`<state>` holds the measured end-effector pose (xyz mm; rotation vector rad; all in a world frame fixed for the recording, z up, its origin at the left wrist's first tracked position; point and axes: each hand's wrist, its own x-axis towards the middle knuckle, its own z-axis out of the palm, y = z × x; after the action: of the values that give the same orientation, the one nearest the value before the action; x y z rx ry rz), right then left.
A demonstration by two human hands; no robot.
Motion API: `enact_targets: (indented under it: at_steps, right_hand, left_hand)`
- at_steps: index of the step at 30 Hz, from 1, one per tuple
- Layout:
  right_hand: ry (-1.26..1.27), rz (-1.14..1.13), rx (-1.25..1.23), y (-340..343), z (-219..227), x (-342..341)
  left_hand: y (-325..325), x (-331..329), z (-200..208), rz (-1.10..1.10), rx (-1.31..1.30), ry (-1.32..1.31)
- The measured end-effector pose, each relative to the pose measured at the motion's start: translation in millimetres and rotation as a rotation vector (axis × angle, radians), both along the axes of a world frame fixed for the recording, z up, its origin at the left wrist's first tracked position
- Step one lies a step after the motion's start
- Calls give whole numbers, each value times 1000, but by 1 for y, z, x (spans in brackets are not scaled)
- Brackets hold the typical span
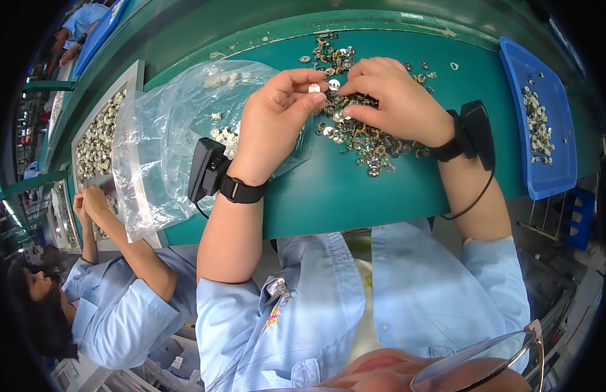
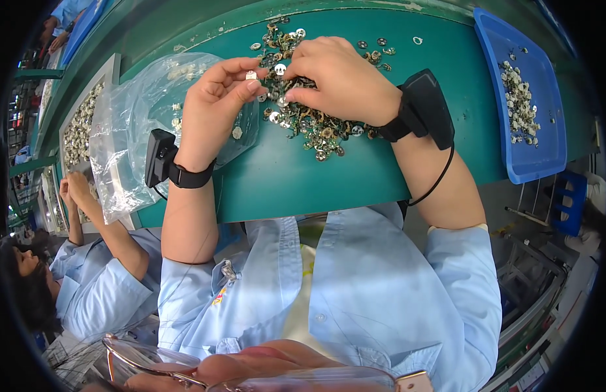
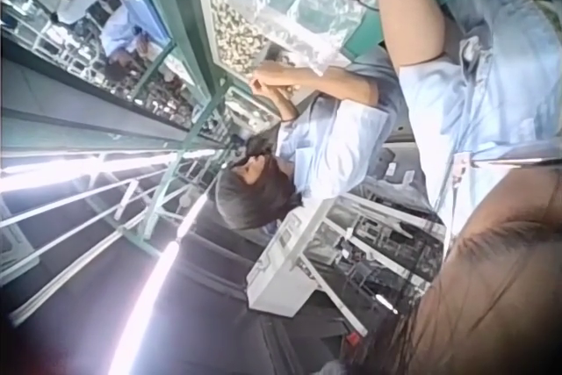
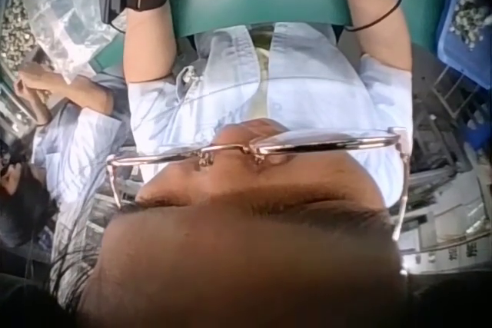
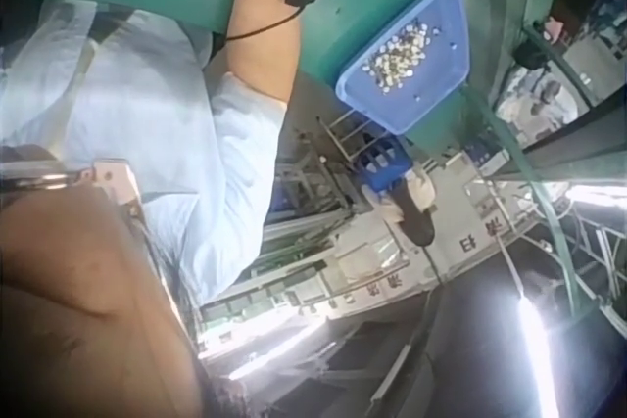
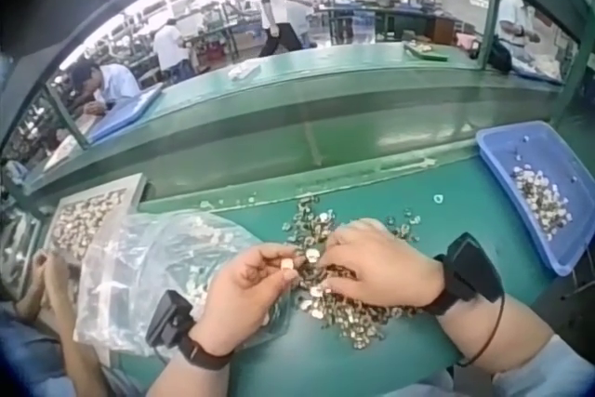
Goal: Manually sorting and assembling small metal components on a production line.
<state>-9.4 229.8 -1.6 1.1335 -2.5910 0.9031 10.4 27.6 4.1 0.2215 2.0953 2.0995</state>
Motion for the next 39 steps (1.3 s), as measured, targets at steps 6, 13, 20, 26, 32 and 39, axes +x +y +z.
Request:
enact_targets:
  at_steps: [6,13,20,26,32,39]
  right_hand:
    - [-68,50,-61,7,13,-4]
    - [-403,-28,-299,5,22,3]
    - [-228,7,-306,7,24,1]
    - [-303,10,-299,11,25,1]
    - [40,-66,-174,8,18,0]
    - [-155,33,-60,16,22,-2]
  left_hand:
    - [-4,-1,-2,-34,-30,15]
    - [-3,0,3,-45,-41,11]
    - [0,2,0,-10,-19,58]
    - [0,3,0,-42,-27,50]
    - [1,3,-3,-50,-56,58]
    - [-1,3,-3,-56,-63,69]
